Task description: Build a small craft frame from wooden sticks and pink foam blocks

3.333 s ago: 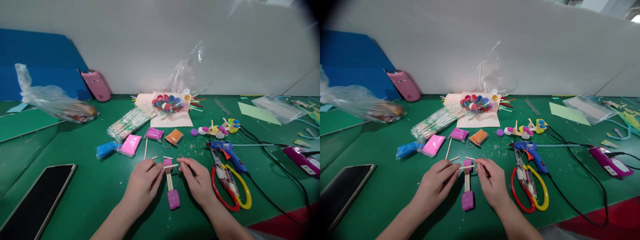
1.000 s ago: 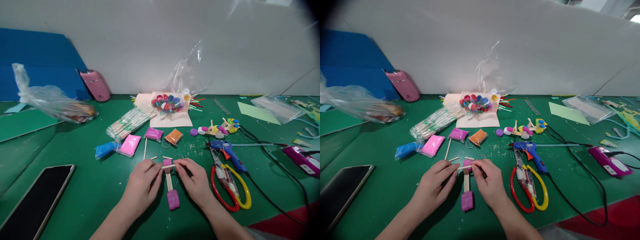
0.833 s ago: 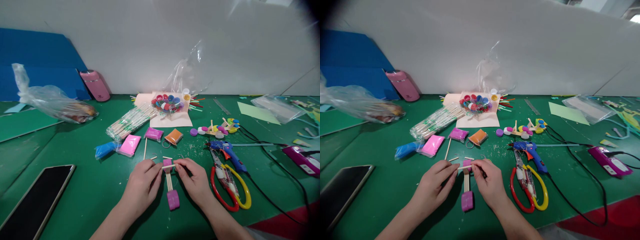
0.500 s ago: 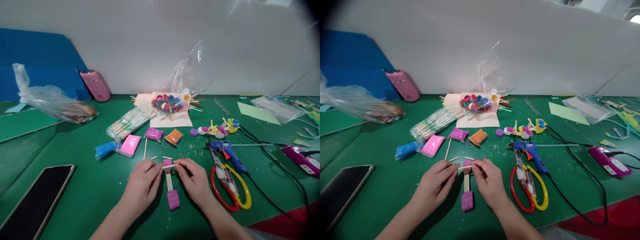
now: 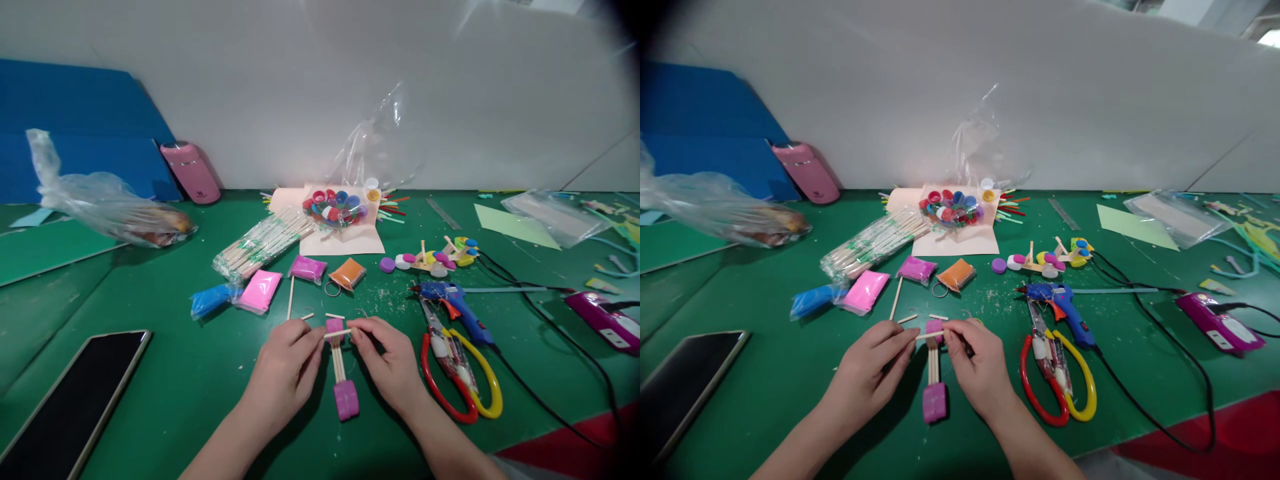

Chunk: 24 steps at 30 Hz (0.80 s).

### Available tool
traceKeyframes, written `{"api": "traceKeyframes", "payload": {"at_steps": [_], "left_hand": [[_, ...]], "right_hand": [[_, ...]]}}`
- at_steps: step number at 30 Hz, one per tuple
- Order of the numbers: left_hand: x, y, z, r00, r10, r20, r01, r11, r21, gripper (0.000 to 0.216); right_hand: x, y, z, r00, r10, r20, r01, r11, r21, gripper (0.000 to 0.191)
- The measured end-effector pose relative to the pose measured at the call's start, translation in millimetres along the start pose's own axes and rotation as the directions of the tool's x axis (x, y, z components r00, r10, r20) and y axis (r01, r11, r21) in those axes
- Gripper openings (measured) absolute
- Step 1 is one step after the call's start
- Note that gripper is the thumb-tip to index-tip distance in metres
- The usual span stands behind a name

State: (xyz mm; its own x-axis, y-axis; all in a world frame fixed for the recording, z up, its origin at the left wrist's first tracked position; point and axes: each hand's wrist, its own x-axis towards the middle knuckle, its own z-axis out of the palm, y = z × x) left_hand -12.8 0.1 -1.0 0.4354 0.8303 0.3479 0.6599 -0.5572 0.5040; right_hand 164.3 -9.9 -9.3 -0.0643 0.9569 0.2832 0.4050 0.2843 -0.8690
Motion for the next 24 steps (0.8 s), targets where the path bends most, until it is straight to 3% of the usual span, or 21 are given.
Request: {"api": "traceKeyframes", "payload": {"at_steps": [9, 24], "left_hand": [[-1.6, -1.3, 1.2, 1.0, 0.007, -0.011, -0.007, 1.0, -0.004, 0.024], [0.5, -0.5, -1.4, 1.0, -0.004, -0.029, 0.003, 1.0, -0.007, 0.023]], "right_hand": [[-2.3, 1.0, -2.5, 0.993, 0.086, -0.078, -0.084, 0.996, 0.034, 0.022], [-1.0, 1.0, -2.6, 0.992, 0.075, -0.098, -0.072, 0.997, 0.031, 0.021]]}}
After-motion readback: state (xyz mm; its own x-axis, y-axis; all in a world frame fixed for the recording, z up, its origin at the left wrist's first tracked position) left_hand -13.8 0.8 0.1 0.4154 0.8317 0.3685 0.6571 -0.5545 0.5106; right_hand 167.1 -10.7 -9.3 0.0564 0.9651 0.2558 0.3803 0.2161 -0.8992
